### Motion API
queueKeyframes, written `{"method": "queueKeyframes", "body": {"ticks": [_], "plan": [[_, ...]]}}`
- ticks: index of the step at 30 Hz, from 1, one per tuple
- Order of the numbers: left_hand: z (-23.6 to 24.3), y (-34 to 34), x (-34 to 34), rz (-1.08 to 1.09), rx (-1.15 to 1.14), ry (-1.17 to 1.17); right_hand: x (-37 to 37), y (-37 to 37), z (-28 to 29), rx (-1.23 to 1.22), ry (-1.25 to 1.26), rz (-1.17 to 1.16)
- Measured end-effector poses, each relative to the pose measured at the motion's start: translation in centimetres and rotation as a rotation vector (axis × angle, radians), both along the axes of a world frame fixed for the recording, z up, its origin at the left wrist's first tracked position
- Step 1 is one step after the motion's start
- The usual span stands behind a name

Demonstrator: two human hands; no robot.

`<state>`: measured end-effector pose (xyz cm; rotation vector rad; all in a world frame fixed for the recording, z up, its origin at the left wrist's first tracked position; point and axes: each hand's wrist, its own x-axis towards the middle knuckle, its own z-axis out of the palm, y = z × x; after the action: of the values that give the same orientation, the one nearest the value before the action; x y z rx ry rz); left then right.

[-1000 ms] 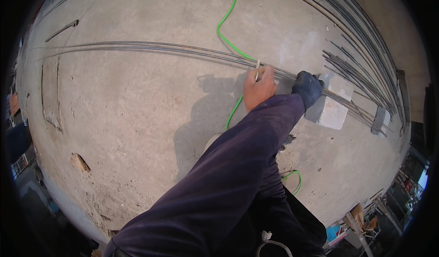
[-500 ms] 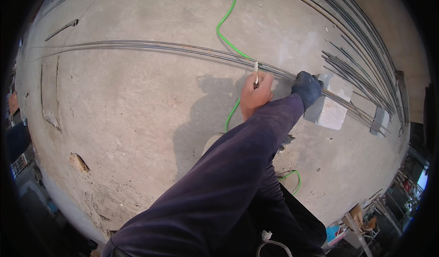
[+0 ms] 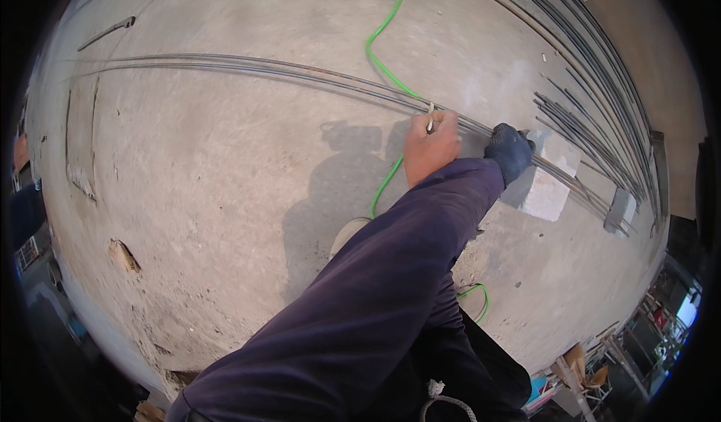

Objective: The person sits on the floor and uses an angle grinder to cut long metal rods to a specific length. They measure the rods against a white block, cut them, and then stack the cut pieces.

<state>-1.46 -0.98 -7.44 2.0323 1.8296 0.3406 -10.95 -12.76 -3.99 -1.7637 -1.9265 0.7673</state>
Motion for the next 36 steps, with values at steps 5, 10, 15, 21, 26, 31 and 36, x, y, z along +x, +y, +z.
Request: {"method": "queueKeyframes", "body": {"ticks": [5, 10, 15, 21, 26, 31, 36], "plan": [[-1.1, -0.2, 0.1, 0.066, 0.078, 0.014, -0.6, -0.6, -0.1, 0.027, 0.078, -0.045], [0.8, -0.7, -0.2, 0.037, 0.054, 0.015, 0.4, 0.1, -0.9, 0.062, 0.308, -0.132], [0.8, -0.6, -0.7, 0.038, 0.03, -0.013, 0.3, -0.2, -0.1, 0.006, 0.172, -0.075], [-0.6, -0.3, -0.7, 0.064, 0.044, -0.025, -0.6, 0.5, -0.4, 0.081, 0.17, 0.012], [-0.2, -0.8, -1.1, 0.063, 0.035, -0.018, -0.6, 1.2, -1.0, 0.09, 0.103, 0.003], [-0.1, -0.7, -1.2, 0.045, 0.024, -0.009, -0.1, 0.0, -0.5, 0.052, 0.047, 0.02], [0.6, -0.6, -0.4, 0.054, 0.033, -0.034, 1.4, -2.8, 1.1, -0.006, 0.05, -0.056]]}}
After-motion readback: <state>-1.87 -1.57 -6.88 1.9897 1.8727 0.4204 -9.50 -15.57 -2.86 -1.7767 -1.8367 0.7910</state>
